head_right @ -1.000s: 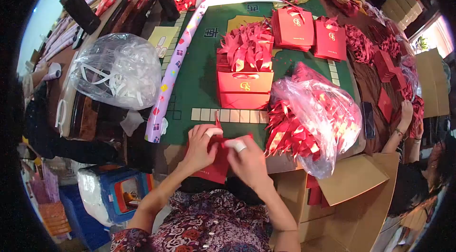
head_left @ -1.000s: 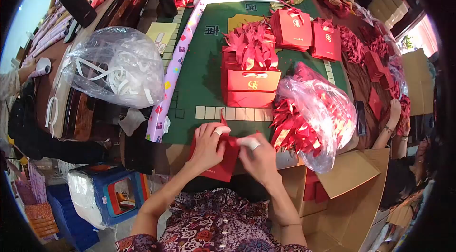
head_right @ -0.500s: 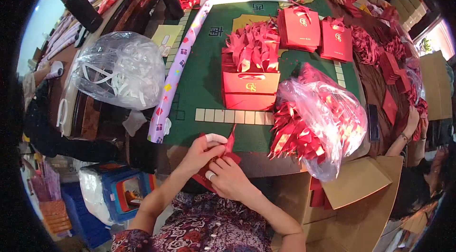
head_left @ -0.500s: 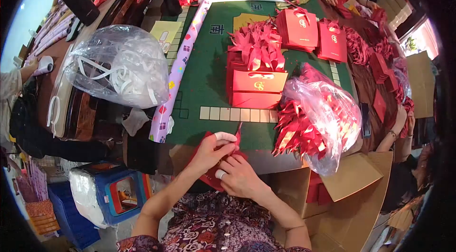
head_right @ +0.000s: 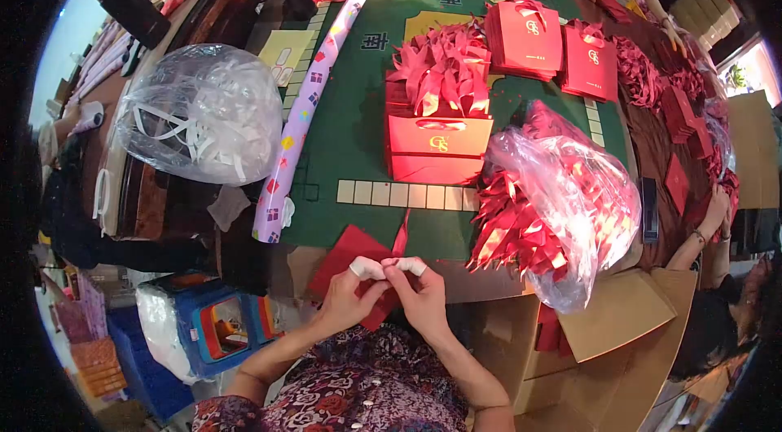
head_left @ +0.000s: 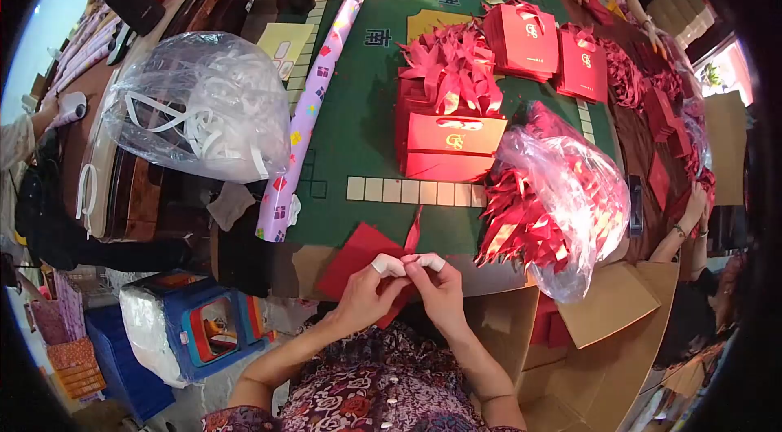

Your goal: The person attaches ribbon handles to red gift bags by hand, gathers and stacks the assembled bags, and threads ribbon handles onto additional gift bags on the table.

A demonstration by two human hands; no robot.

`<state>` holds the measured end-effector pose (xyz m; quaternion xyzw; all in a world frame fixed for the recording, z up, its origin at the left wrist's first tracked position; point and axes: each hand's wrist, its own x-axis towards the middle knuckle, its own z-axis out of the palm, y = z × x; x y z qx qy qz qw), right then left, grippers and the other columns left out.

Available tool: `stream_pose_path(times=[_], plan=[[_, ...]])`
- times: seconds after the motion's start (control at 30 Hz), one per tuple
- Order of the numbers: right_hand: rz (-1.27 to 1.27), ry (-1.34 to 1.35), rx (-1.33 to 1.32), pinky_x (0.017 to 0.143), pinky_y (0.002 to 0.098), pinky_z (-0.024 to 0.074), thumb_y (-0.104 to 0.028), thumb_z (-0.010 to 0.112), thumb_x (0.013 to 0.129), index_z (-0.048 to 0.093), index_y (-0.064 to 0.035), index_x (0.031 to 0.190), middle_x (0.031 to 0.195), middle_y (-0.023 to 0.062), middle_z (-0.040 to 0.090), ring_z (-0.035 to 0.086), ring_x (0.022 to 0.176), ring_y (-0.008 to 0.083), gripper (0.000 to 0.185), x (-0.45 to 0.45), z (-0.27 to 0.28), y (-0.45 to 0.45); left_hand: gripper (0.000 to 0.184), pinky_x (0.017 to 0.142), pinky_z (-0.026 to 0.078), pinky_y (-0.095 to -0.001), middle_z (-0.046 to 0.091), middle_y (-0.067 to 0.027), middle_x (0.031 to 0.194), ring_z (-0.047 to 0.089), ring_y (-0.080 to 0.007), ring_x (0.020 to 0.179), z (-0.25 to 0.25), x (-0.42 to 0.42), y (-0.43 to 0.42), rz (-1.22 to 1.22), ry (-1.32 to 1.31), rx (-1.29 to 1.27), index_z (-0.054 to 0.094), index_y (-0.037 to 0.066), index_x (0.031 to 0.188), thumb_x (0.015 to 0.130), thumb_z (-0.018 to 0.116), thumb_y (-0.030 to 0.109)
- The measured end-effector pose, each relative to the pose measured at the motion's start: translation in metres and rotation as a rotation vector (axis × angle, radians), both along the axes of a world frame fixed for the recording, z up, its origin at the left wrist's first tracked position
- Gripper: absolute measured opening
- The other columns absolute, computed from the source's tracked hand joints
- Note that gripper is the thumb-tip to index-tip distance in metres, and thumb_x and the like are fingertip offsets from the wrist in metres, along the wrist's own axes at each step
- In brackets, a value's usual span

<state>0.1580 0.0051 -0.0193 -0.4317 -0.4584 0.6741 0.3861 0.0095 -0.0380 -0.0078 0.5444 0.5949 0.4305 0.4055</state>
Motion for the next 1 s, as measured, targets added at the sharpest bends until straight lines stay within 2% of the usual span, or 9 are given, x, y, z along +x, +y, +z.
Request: stream_pose_path(times=[0.03,0.13,0.17,0.27,0.4,0.5,0.63,0.83,1.0], plan=[[0.007,-0.01,-0.037,0.079,0.0239,0.0502,-0.007,0.061,0.098,0.068,0.0002,0.108,0.099,0.0018,0.068,0.061,0.091,0.0071,0.014,0.001,0.003,0.001,0.016,0.077,0.054,-0.033,0.068,-0.0109,0.092,0.07,-0.0206,0.086,0.001,-0.001,0.001,-0.006,-0.024,-0.019,0.058,0.003,0.101,0.089,0.069,0.006],[-0.014,-0.002,-0.014,0.078,0.0228,0.0501,-0.005,0.063,0.096,0.067,0.0011,0.109,0.094,0.0016,0.068,0.061,0.089,0.0067,0.015,0.007,0.011,0.003,0.015,0.078,0.053,-0.0333,0.068,-0.0108,0.09,0.069,-0.0205,0.087,0.005,-0.02,0.011,-0.003,0.044,0.043,0.059,0.003,0.102,0.09,0.067,0.005],[-0.013,-0.001,-0.014,0.078,0.0228,0.0501,-0.005,0.063,0.096,0.067,0.0011,0.109,0.094,0.0016,0.068,0.061,0.089,0.0067,0.015,0.008,0.013,0.003,0.021,0.081,0.052,-0.0366,0.067,-0.0125,0.096,0.067,-0.0259,0.09,-0.001,-0.03,0.015,0.032,0.045,0.056,0.059,0.003,0.108,0.088,0.067,0.005],[0.009,-0.051,-0.07,0.076,0.0224,0.0504,-0.002,0.065,0.094,0.066,0.0017,0.106,0.094,0.0027,0.068,0.061,0.086,0.0062,0.013,0.012,0.02,0.003,0.044,0.094,0.046,-0.0435,0.059,-0.0154,0.119,0.055,-0.0364,0.109,-0.001,-0.054,0.035,-0.101,0.489,0.208,0.057,0.005,0.122,0.081,0.07,0.007],[0.148,-0.343,0.107,0.067,0.0224,0.0502,-0.003,0.066,0.093,0.064,0.001,0.105,0.08,0.0001,0.065,0.061,0.075,0.0059,0.013,0.005,0.016,-0.001,0.045,0.097,0.042,-0.0431,0.055,-0.0122,0.125,0.05,-0.0335,0.118,-0.001,-0.067,0.042,-0.31,0.712,0.163,0.06,0.006,0.121,0.078,0.073,0.009],[0.132,-0.411,0.324,0.066,0.024,0.0508,-0.005,0.066,0.094,0.064,0.0011,0.098,0.078,0.0019,0.065,0.064,0.074,0.008,0.008,-0.006,-0.007,-0.003,0.041,0.095,0.043,-0.0442,0.056,-0.0124,0.12,0.051,-0.0336,0.113,-0.001,-0.069,0.046,-0.362,0.665,0.128,0.061,0.006,0.116,0.077,0.074,0.009],[0.085,-0.533,0.45,0.066,0.0317,0.0522,-0.005,0.068,0.089,0.065,0.0006,0.098,0.085,0.012,0.068,0.068,0.074,0.0196,0.01,-0.016,0.002,0.0,0.035,0.091,0.045,-0.0437,0.057,-0.0114,0.112,0.052,-0.0323,0.107,-0.002,-0.062,0.044,-0.312,0.666,0.153,0.063,0.006,0.109,0.076,0.075,0.009],[0.07,-0.654,0.441,0.069,0.0354,0.0525,-0.006,0.07,0.087,0.067,-0.0009,0.097,0.09,0.0166,0.069,0.068,0.078,0.0299,0.012,-0.013,0.003,0.006,0.018,0.084,0.048,-0.0396,0.058,-0.0087,0.1,0.053,-0.0304,0.1,0.0,-0.048,0.042,-0.302,0.731,0.221,0.061,0.005,0.093,0.078,0.069,0.007],[0.09,-0.71,0.443,0.072,0.0379,0.0529,-0.006,0.07,0.085,0.068,-0.0022,0.099,0.091,0.0168,0.068,0.068,0.083,0.0337,0.014,-0.008,0.009,0.004,0.008,0.083,0.046,-0.0416,0.064,-0.0125,0.091,0.054,-0.0333,0.092,-0.006,-0.043,0.045,-0.289,0.52,0.025,0.06,0.004,0.093,0.084,0.061,0.004]])
